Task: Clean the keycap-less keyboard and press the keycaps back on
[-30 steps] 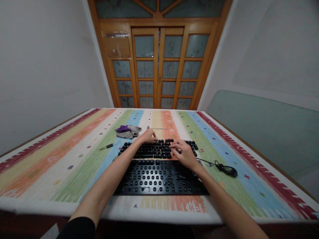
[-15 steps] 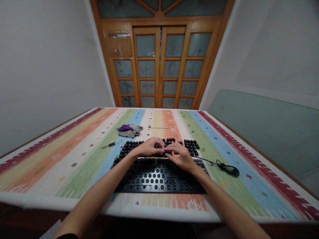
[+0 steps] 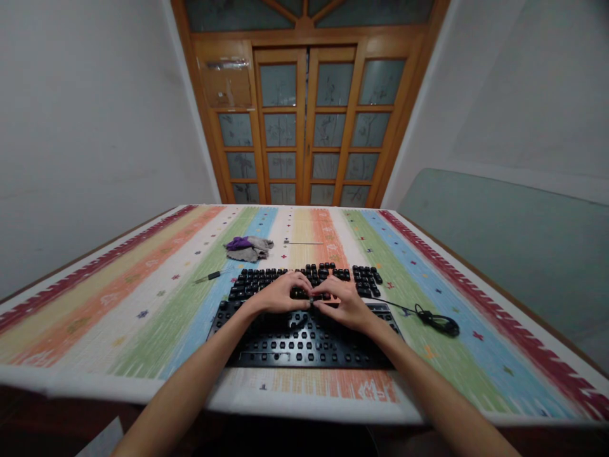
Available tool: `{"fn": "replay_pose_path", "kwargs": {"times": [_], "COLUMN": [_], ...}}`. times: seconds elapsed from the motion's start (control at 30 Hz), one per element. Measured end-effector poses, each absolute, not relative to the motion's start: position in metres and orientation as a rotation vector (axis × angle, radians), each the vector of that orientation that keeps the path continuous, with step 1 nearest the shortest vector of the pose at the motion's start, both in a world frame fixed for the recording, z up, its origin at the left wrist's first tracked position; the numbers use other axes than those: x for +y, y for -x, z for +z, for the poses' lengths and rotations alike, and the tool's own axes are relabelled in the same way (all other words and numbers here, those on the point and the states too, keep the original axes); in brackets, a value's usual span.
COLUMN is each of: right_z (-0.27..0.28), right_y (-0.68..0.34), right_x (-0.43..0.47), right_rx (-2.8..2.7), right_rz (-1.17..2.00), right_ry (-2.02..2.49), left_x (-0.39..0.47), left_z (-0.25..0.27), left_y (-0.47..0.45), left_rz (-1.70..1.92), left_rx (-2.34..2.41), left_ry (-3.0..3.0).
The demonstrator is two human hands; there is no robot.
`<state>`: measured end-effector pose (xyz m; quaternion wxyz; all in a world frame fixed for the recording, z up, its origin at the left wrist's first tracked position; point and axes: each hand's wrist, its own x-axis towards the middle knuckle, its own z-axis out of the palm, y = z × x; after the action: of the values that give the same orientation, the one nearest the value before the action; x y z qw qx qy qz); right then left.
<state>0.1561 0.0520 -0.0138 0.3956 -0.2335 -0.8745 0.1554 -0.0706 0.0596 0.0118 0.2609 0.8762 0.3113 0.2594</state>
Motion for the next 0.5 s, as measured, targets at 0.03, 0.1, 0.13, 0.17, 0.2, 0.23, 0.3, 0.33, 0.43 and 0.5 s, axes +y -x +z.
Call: {"fn": "replay_pose_path", "kwargs": {"times": [0.03, 0.1, 0.13, 0.17, 0.2, 0.23, 0.3, 0.33, 0.43, 0.5], "right_z": [-0.015, -0.016, -0.016, -0.016, -0.017, -0.017, -0.017, -0.018, -0.019, -0.02], "right_y": [-0.156, -0.156, -0.156, -0.157, -0.157, -0.157, -0.157, -0.157, -0.157, -0.158], "right_x": [0.052, 0.052, 0.052, 0.052, 0.052, 0.052, 0.053, 0.053, 0.055, 0.056], "right_rx": [-2.235, -2.27, -2.286, -2.298, -2.309, -2.319, -2.335, -2.342, -2.358, -2.366], "right_rz": [0.4, 0.403, 0.404, 0.405, 0.405, 0.406, 0.408, 0.412, 0.432, 0.445], "right_ry": [0.604, 0.631, 0.645, 0.656, 0.667, 0.677, 0.692, 0.699, 0.72, 0.729], "left_x": [0.059, 0.058, 0.058, 0.058, 0.058, 0.058, 0.057, 0.057, 0.055, 0.055], "left_z": [0.01, 0.006, 0.004, 0.002, 0.0, -0.002, -0.004, -0.005, -0.005, -0.004], "left_y": [0.07, 0.069, 0.069, 0.068, 0.066, 0.065, 0.063, 0.063, 0.062, 0.061], "left_rz": [0.696, 0.674, 0.661, 0.653, 0.649, 0.649, 0.648, 0.643, 0.637, 0.646], "left_rx": [0.857, 0.893, 0.909, 0.922, 0.933, 0.944, 0.967, 0.977, 0.989, 0.983], "left_ry": [-2.398, -2.44, -2.457, -2.47, -2.481, -2.488, -2.497, -2.5, -2.504, -2.505]}}
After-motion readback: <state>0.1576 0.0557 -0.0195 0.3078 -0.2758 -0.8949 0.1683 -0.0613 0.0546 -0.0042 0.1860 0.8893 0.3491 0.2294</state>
